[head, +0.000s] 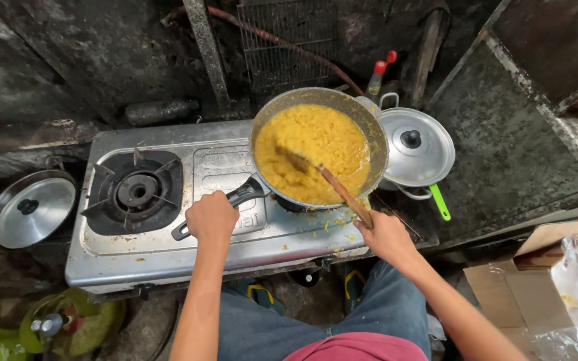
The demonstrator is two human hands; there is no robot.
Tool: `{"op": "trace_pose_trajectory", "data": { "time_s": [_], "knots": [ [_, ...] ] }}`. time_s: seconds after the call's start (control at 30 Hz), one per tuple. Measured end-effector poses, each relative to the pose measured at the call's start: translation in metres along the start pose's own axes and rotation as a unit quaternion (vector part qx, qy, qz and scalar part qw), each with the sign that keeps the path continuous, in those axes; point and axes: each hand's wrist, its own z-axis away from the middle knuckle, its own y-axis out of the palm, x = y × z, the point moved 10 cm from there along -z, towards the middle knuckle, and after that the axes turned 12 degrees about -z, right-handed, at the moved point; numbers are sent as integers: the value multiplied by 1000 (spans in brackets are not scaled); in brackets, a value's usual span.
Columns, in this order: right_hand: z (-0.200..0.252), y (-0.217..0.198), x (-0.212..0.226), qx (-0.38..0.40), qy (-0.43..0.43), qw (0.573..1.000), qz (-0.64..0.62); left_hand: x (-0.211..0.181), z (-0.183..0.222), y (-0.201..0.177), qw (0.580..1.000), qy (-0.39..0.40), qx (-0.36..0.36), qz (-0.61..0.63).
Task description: Stirring a thick yellow mixture in a pan on a gas stove using a wooden spatula
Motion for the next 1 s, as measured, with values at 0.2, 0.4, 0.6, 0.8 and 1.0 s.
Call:
{"op": "trace_pose_trajectory", "data": {
  "time_s": [0.2, 0.4, 0.6, 0.8, 1.0],
  "knots": [
    [13, 5, -10, 58, 46, 971, -226, 1, -1, 2, 1000, -10, 3, -8],
    [53, -8, 21, 246, 133, 771, -572, 2, 2, 3, 1000, -10, 5, -7],
    [47, -122, 8, 52, 38, 996, 62, 1, 4, -1, 1000, -9, 7, 1],
    [65, -203, 18, 3, 6, 895, 445, 0, 4, 3, 995, -17, 89, -43],
    [59, -170, 30, -14, -45, 862, 505, 0, 5, 2, 995, -18, 82, -48]
  ]
}}
